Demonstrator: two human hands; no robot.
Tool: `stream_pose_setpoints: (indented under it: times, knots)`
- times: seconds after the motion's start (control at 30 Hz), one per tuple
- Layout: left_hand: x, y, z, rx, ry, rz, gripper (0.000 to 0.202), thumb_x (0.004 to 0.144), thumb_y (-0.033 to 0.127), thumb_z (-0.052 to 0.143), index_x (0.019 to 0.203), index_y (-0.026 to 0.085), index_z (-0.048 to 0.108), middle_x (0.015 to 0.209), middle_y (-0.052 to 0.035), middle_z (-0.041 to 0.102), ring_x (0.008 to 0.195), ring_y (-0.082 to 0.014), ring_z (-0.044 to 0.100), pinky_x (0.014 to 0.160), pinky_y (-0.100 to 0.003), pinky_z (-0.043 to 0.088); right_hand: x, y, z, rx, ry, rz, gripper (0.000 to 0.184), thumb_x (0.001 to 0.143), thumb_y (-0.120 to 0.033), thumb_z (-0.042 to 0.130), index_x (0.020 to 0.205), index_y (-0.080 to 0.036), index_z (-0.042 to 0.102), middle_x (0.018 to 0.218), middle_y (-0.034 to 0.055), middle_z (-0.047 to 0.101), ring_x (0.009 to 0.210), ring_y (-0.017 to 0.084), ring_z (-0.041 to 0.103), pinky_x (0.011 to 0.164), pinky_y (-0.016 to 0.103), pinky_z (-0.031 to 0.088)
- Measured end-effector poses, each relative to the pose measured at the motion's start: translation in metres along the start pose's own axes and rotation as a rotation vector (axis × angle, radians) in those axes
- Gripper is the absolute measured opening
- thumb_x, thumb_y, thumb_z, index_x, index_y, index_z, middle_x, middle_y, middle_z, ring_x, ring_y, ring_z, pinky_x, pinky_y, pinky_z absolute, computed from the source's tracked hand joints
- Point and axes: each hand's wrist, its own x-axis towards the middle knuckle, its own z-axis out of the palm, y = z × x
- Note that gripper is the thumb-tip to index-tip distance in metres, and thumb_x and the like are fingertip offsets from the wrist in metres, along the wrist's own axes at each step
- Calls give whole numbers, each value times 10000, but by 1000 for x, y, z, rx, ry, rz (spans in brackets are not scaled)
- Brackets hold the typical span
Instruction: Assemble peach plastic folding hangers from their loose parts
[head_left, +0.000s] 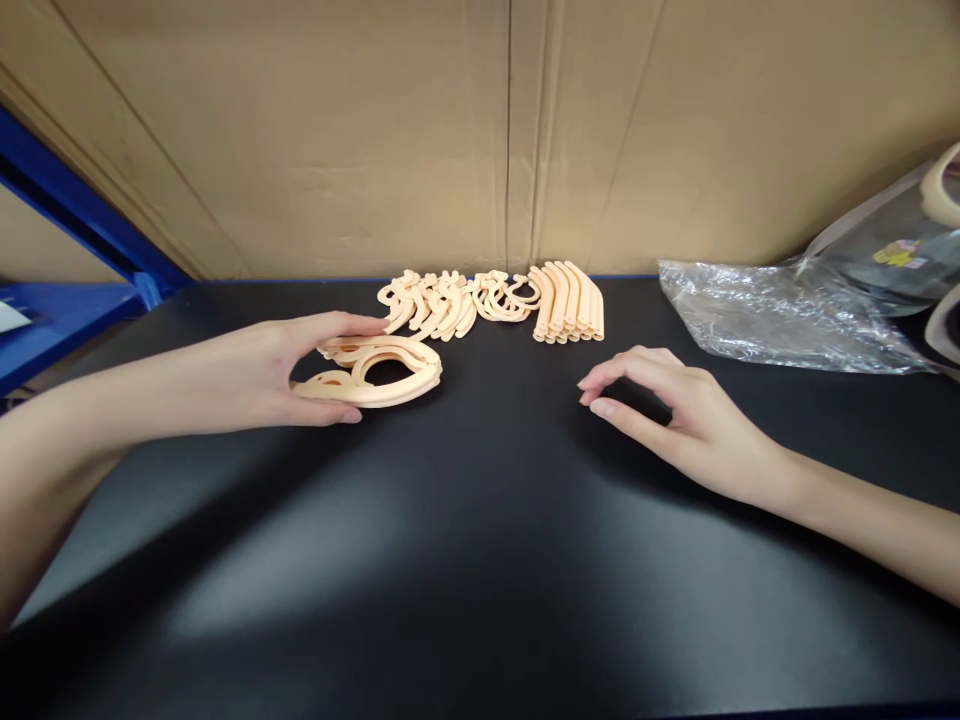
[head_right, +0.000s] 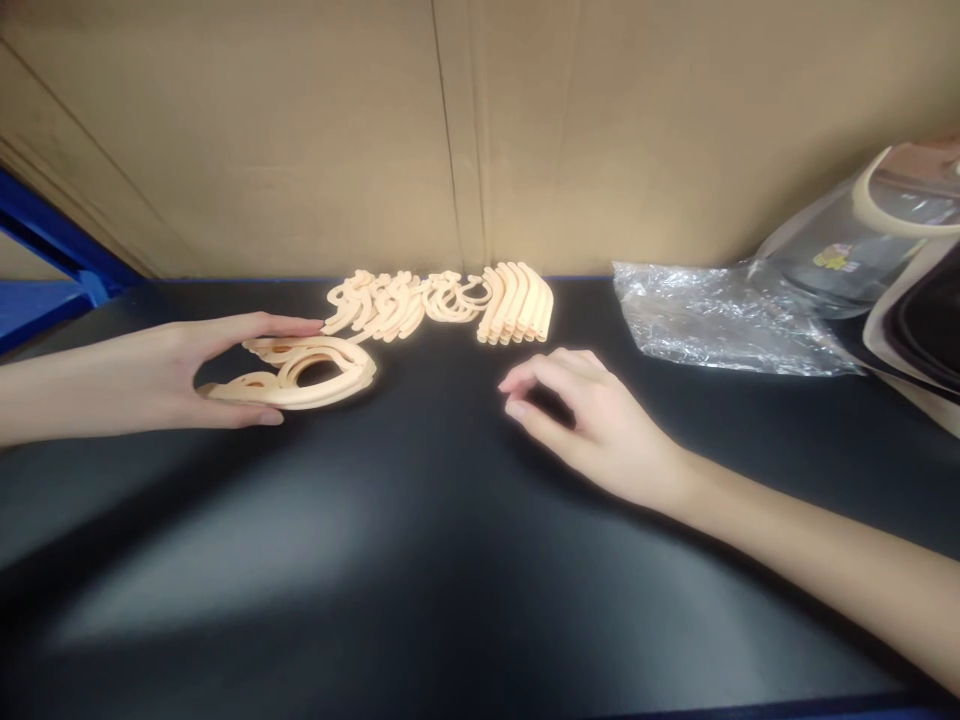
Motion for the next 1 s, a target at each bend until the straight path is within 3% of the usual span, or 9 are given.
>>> stream_pose_setpoints:
  times: [0.2, 0.37, 0.57, 1.0]
  knots:
    - [2, 1, 0, -1, -19, -35, 651, 795, 495, 621, 1375, 264, 438, 1274, -20, 596, 1061, -242, 599, 949, -389, 468, 0, 0, 0, -12, 3, -2, 136, 928, -356, 538, 1012, -269, 600, 979, -10, 669, 919, 183, 589, 847, 354, 434]
    - [5, -1, -2, 5, -71, -133, 729, 688, 571, 633, 1350, 323, 450, 1287, 13, 586, 1093, -250, 583, 940, -330, 448, -1, 1, 0, -8, 6, 3, 139, 928, -364, 536, 1006, -272, 604, 978, -18, 668, 924, 177, 583, 849, 345, 431]
    - [6, 2, -4, -11, -76, -214, 758, 665, 652, 607, 1342, 351, 449, 1293, 51, 572, 1106, -221, 571, 942, -262, 405, 0, 1, 1, 2, 2, -10, 120, 929, -340, 548, 1016, -272, 596, 981, -31, 661, 922, 157, 576, 866, 324, 411]
    - [6, -3, -5, 24, -49, -173, 731, 672, 636, 636, 1320, 346, 460, 1260, 56, 593, 1087, -202, 584, 924, -247, 403, -1, 1, 0, -2, 7, -12, 125, 928, -344, 546, 1010, -265, 598, 973, -25, 664, 919, 161, 579, 853, 328, 420]
